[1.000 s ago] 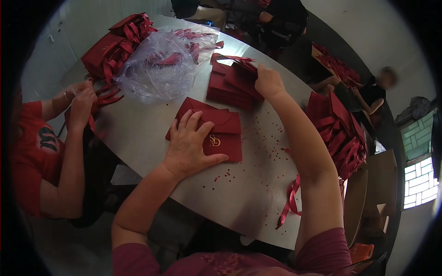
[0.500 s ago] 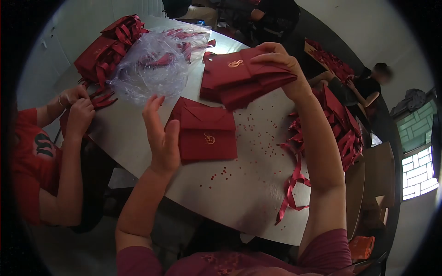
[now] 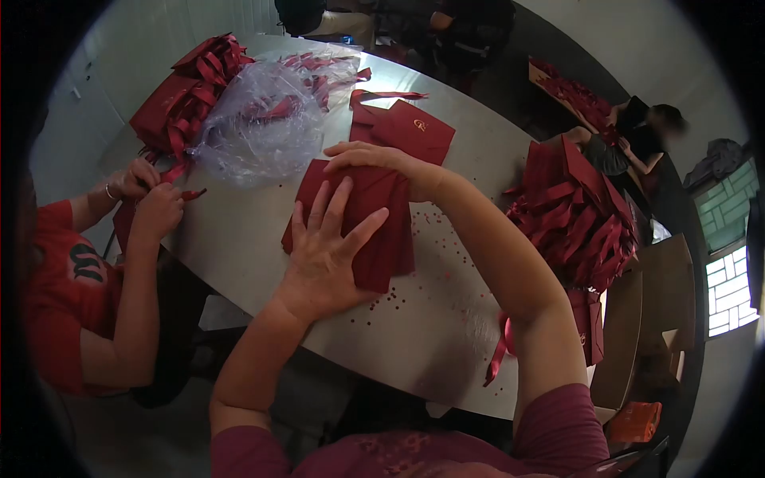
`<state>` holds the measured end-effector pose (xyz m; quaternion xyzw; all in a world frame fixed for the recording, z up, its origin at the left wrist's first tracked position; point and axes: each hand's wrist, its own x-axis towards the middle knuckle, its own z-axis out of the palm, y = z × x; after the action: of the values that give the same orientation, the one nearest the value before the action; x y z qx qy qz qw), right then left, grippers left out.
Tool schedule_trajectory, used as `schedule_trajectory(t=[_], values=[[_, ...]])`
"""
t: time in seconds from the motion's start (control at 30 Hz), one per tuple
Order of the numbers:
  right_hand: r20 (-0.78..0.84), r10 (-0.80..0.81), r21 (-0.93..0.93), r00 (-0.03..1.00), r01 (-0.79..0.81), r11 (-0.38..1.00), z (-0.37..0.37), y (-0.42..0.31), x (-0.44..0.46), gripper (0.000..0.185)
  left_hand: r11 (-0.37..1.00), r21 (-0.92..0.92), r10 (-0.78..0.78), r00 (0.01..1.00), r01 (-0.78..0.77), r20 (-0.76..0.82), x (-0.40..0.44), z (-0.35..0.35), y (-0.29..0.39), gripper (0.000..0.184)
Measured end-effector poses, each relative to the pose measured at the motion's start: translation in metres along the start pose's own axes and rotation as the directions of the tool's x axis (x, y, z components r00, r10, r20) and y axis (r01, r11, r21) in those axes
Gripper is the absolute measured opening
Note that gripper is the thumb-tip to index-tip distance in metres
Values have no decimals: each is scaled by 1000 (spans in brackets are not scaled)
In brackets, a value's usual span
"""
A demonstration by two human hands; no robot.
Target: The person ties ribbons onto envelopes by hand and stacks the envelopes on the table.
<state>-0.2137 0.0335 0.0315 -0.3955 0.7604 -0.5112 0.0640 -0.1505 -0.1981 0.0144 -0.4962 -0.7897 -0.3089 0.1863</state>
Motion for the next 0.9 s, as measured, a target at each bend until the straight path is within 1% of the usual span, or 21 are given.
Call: schedule_trajectory(t=[0.03,0.07,0.1,0.17,0.2,0.23,0.27,0.3,0.37,0.4,0.47,0.5,0.57,0.6,0.67,0.7,0.73,0.8,0.83,0.9], values=[[-145,117,-256,983,-151,955,-2,1,-6,47,995,58,-80,996,78,48,-2,7,-2,98],[-309,188,-464,932,-321,826,-5,4,-12,50,981,119,-167,982,155,92,-4,11,-4,100],[-402,78,-616,912,-333,713,-22,19,-21,53,980,120,-169,981,158,92,-5,15,-7,100],[-581,64,-663,811,-518,541,-47,22,-43,56,960,186,-237,959,207,157,-7,18,-13,104],[-581,63,-664,812,-516,542,-51,27,-51,56,960,188,-238,959,208,156,-6,17,-12,104],[-637,213,-594,740,-649,476,-52,33,-58,63,951,193,-271,952,241,143,-5,15,-10,103],[-681,352,-519,642,-762,387,-55,37,-65,72,941,197,-304,944,276,130,-4,14,-9,102],[-679,351,-521,645,-760,388,-58,35,-67,72,940,199,-306,943,278,128,-4,15,-9,102],[-594,463,-498,658,-753,431,-61,35,-70,83,942,191,-299,948,275,111,-7,18,-11,97],[-589,464,-499,662,-749,436,-63,30,-68,83,940,194,-306,946,281,111,-8,19,-11,97],[-537,513,-490,669,-743,456,-66,15,-65,77,949,125,-301,949,288,94,-10,22,-11,92],[-536,516,-489,668,-744,455,-71,11,-67,77,949,123,-302,948,290,96,-10,22,-10,92],[-509,516,-417,689,-722,552,-83,5,-68,60,956,117,-280,955,269,95,-10,22,-9,87],[-509,518,-417,688,-723,550,-86,0,-67,60,956,115,-280,955,269,96,-10,21,-8,87],[-683,364,-530,633,-773,348,-91,-9,-65,43,961,173,-235,966,215,108,-9,20,-8,79],[-735,235,-600,635,-772,209,-93,-9,-67,36,962,170,-235,966,215,107,-9,19,-9,79],[-735,236,-601,635,-772,207,-89,-22,-59,36,968,169,-205,972,185,112,-9,18,-11,77],[-835,186,-540,518,-836,-99,-84,-55,-41,33,974,163,-177,977,157,118,-8,17,-10,76],[-835,191,-540,516,-836,-102,-84,-66,-32,33,977,146,-176,976,158,126,-7,15,-8,77],[-817,192,-576,544,-781,-241,-81,-79,-14,33,980,125,-173,975,156,137,-6,12,-4,79]])
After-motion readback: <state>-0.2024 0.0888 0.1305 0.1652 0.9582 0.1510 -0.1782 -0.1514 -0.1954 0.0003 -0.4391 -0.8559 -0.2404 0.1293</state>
